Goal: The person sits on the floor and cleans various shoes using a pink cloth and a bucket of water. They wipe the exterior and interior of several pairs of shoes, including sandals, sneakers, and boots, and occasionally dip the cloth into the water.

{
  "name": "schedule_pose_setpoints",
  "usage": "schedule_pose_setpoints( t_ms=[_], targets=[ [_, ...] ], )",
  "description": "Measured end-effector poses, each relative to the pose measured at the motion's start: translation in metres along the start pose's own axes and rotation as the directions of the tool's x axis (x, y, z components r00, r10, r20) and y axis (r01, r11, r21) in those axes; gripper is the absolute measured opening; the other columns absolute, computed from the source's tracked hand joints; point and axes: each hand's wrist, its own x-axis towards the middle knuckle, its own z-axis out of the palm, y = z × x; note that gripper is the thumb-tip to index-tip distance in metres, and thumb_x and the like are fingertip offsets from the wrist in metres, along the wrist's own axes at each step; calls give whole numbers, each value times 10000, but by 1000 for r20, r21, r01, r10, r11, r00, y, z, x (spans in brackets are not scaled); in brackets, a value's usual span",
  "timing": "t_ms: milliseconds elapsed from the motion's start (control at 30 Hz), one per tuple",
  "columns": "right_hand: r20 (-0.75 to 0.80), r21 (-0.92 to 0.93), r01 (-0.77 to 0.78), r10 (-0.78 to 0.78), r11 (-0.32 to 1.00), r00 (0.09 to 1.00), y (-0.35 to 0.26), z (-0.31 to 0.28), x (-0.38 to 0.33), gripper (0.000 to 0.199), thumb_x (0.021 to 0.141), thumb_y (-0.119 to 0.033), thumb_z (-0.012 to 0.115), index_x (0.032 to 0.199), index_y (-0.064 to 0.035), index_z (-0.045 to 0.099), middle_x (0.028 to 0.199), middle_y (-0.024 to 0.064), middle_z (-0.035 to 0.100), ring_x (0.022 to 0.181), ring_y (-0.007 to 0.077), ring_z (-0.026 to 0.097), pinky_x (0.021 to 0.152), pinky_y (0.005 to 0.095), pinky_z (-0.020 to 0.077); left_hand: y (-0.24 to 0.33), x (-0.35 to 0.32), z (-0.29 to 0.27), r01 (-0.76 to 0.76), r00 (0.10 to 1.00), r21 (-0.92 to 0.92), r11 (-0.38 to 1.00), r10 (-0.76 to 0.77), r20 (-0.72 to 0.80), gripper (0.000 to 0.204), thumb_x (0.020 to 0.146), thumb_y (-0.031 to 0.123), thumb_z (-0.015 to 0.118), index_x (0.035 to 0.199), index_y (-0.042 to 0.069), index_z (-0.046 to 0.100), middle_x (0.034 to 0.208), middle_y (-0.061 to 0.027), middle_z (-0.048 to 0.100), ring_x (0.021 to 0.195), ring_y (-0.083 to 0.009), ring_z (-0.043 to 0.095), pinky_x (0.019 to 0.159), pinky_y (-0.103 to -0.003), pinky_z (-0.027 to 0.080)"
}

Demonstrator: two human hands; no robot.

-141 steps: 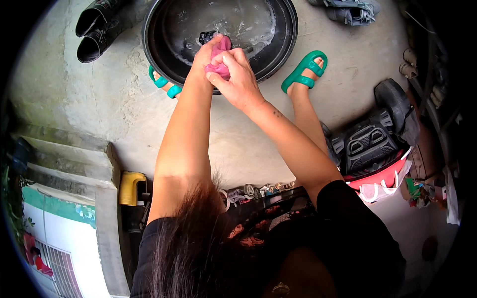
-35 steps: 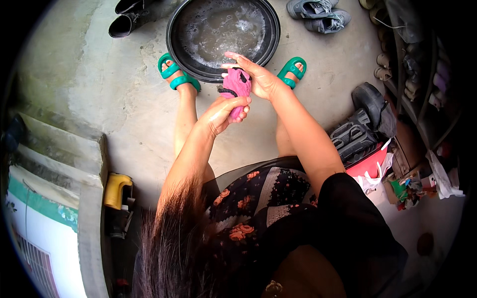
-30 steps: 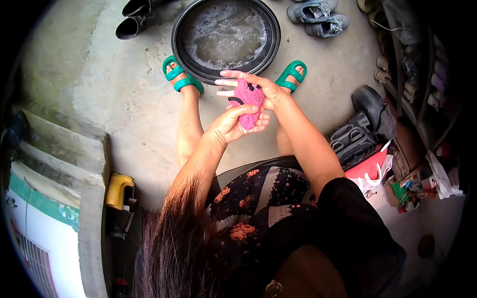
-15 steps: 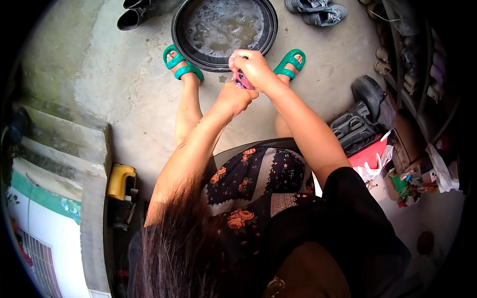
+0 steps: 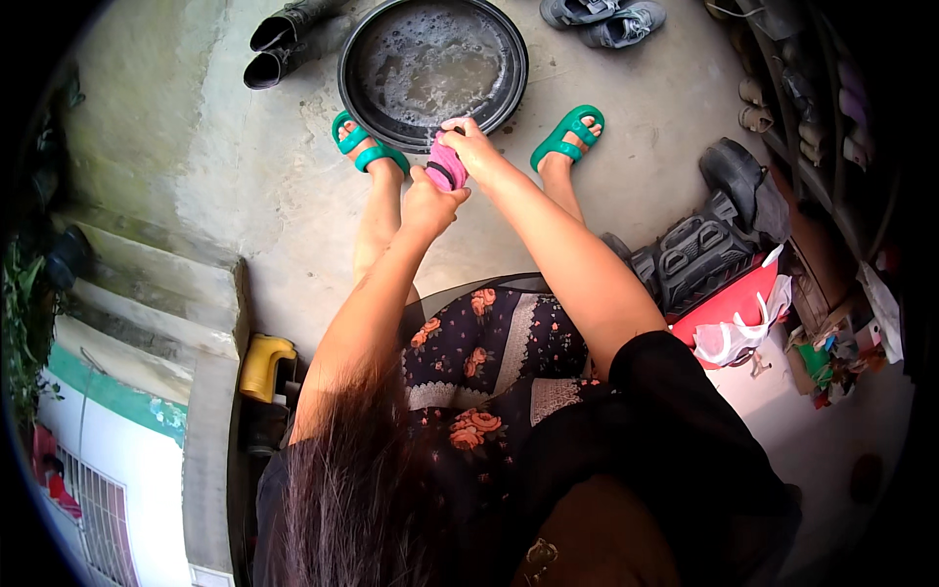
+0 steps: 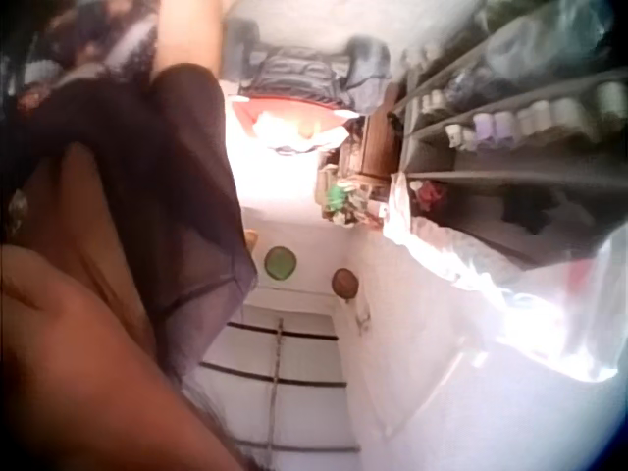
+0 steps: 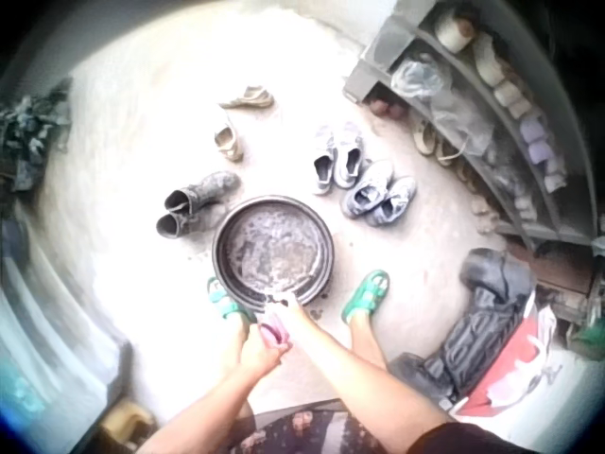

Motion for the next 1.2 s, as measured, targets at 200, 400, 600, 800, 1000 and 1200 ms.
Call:
schedule_pose_setpoints(
  t_ms=[200,400,600,800,1000,1200],
  targets=[
    [184,81,-220,202,972,962,-25,-91,-87,662,882,-423,699,1366,-59,429,1223,134,607,1176,225,574,871,412,541,55,-56,6,-40,960,-66,997,57,273,769,916,572,581,1286,-77,401,944,-231,677,644,-258,716,586,-343,593],
    [64,156,-220,212,963,975,-28,-216,-139,544,906,-472,645,1280,-93,534,1125,40,626,956,105,581,688,263,453,106,-76,71,204,906,-507,838,36,423,668,1010,567,366,1308,-8,529,1126,-168,656,919,-273,705,775,-328,609],
    [-37,110,58,-54,992,998,-47,-349,-210,397,851,-288,736,1146,-70,582,1019,7,631,815,89,564,688,265,441,191,-97,169,320,934,-608,727,-134,332,558,1026,527,361,1235,48,557,1141,-105,638,988,-271,657,809,-439,582],
    [-321,402,232,-101,886,942,-30,-465,-276,369,778,-156,789,1071,-46,595,976,38,590,849,164,581,773,314,476,280,-112,264,60,978,-625,779,78,191,443,1001,456,516,1172,55,594,1162,-62,609,1054,-192,556,953,-399,461],
    [-509,554,201,138,807,850,-30,-494,-308,537,877,-381,684,1312,-131,491,1353,91,463,1234,287,485,896,549,472,374,-180,321,-83,808,-496,864,350,474,448,986,420,567,1147,5,622,1063,-84,675,920,-149,622,873,-290,476],
    [-352,911,350,-32,216,935,-77,-497,-322,400,931,-253,599,1308,-129,555,1242,75,599,1160,243,569,987,445,473,408,-199,372,-179,742,-303,936,331,583,505,991,399,563,1305,4,552,1226,-83,622,1145,-181,547,1023,-319,392]
  ],
)
